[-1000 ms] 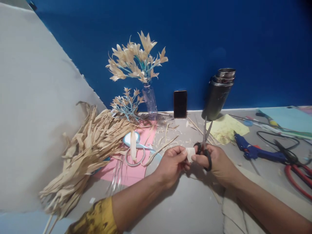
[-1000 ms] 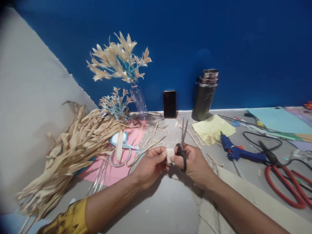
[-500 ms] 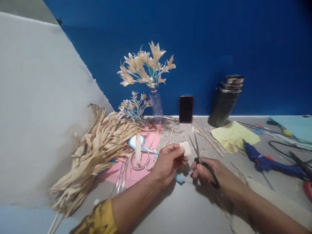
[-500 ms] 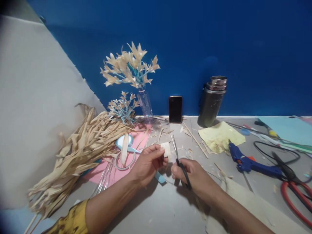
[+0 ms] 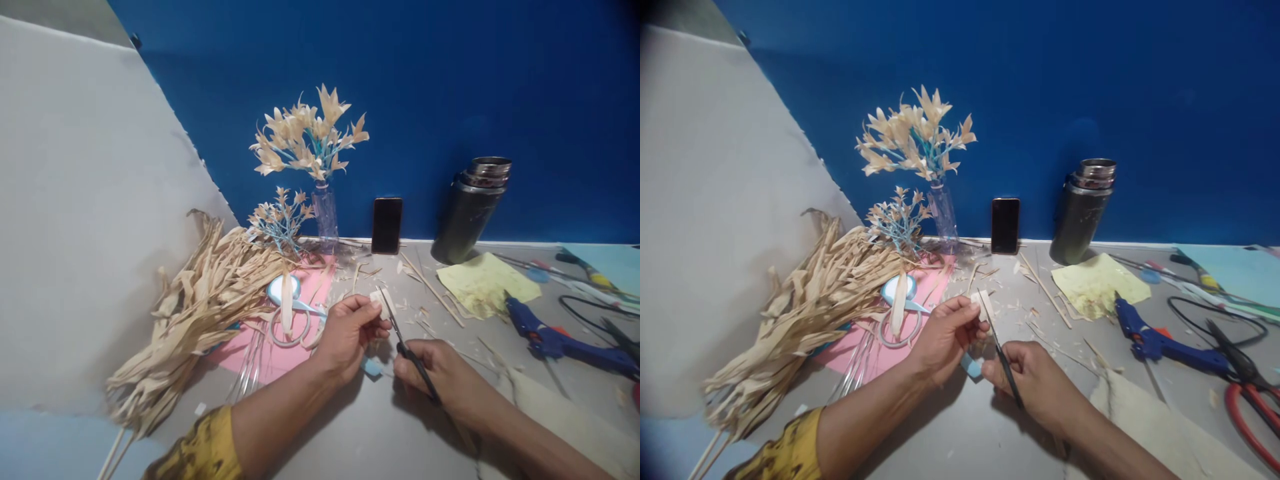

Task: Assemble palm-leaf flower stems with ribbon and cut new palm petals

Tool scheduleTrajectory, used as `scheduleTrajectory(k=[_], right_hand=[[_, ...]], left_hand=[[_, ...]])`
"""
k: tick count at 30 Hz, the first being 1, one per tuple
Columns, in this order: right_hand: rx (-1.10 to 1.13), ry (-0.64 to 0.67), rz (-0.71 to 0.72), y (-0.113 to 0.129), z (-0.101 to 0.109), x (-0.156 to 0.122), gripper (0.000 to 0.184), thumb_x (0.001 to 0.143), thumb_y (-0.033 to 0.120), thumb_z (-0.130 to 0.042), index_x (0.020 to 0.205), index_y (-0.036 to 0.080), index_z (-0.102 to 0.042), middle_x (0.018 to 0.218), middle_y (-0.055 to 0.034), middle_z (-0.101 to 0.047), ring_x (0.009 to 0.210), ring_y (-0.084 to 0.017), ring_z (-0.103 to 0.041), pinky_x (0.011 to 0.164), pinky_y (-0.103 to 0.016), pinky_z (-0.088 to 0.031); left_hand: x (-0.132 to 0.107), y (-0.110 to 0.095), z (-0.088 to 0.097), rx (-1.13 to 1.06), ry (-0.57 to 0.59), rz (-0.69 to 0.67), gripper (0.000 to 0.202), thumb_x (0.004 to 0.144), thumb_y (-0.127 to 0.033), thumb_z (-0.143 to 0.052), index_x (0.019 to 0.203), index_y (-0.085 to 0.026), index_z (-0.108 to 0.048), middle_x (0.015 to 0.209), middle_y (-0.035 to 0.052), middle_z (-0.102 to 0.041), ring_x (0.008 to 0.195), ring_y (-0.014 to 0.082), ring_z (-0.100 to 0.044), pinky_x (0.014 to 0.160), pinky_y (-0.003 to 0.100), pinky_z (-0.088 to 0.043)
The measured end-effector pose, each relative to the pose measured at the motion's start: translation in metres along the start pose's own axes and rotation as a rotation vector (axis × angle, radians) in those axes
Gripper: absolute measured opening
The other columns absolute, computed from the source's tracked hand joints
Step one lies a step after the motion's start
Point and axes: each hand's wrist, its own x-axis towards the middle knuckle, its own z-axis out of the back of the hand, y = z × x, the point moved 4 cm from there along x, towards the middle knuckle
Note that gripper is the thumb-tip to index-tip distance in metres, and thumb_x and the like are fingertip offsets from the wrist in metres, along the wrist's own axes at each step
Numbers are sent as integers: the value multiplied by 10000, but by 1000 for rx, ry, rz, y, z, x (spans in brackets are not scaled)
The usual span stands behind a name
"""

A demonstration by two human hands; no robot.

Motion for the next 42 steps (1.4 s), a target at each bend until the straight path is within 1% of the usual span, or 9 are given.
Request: scheduleTrajectory(k=[9,15,20,22,25,28,33,39,42], right_hand=[[-17,-68,-56,-2,4,-1,423,746,486,-667,501,204,-470,452,44,-450,459,-99,-376,462,-239,-278],[-8,-88,-75,-3,6,-1,429,722,474,-689,459,205,-483,406,44,-438,420,-92,-349,435,-243,-244],[26,-106,-72,0,13,-1,417,712,464,-710,470,200,-496,421,33,-477,418,-98,-375,428,-243,-273],[59,-165,-41,3,20,0,372,710,442,-730,522,184,-539,454,41,-488,444,-97,-392,443,-236,-291],[173,-266,48,6,29,2,257,685,371,-779,735,172,-624,583,48,-564,530,-105,-468,499,-224,-357],[295,-288,122,6,32,2,324,653,311,-811,876,184,-613,700,40,-629,606,-119,-544,551,-227,-417],[297,-245,166,8,30,0,251,677,250,-776,837,167,-601,645,32,-638,565,-114,-554,530,-223,-416],[368,-21,196,18,21,-5,215,699,227,-730,804,177,-549,654,-26,-717,581,-162,-654,535,-242,-462],[371,21,206,22,24,-7,226,681,205,-739,806,178,-553,636,-1,-696,588,-158,-649,546,-238,-466]], left_hand=[[-1,-3,0,18,-4,-12,334,612,-284,-866,705,-147,-576,594,-12,-604,587,127,-634,563,221,-494],[0,-2,0,19,14,-4,349,625,-292,-861,721,-161,-552,598,-26,-585,586,123,-622,577,232,-492],[1,0,1,49,40,13,351,630,-300,-860,726,-164,-550,619,-29,-576,585,114,-611,574,223,-471],[0,2,0,75,56,33,349,623,-312,-861,721,-163,-560,628,-26,-574,588,117,-609,568,224,-463],[-2,7,-1,139,72,50,301,631,-298,-846,716,-153,-596,623,-15,-578,573,109,-585,545,217,-433],[-6,14,-2,208,89,81,270,640,-288,-834,716,-141,-621,599,-4,-586,530,93,-550,530,213,-394],[-13,18,-7,240,158,144,274,629,-290,-828,721,-151,-611,617,-7,-585,535,96,-544,523,217,-384],[-16,22,-10,233,271,231,241,662,-237,-780,671,-157,-553,578,-20,-539,484,88,-491,495,222,-381],[-19,24,-10,155,379,292,225,669,-216,-773,710,-159,-559,557,-27,-515,472,88,-464,503,225,-365]])
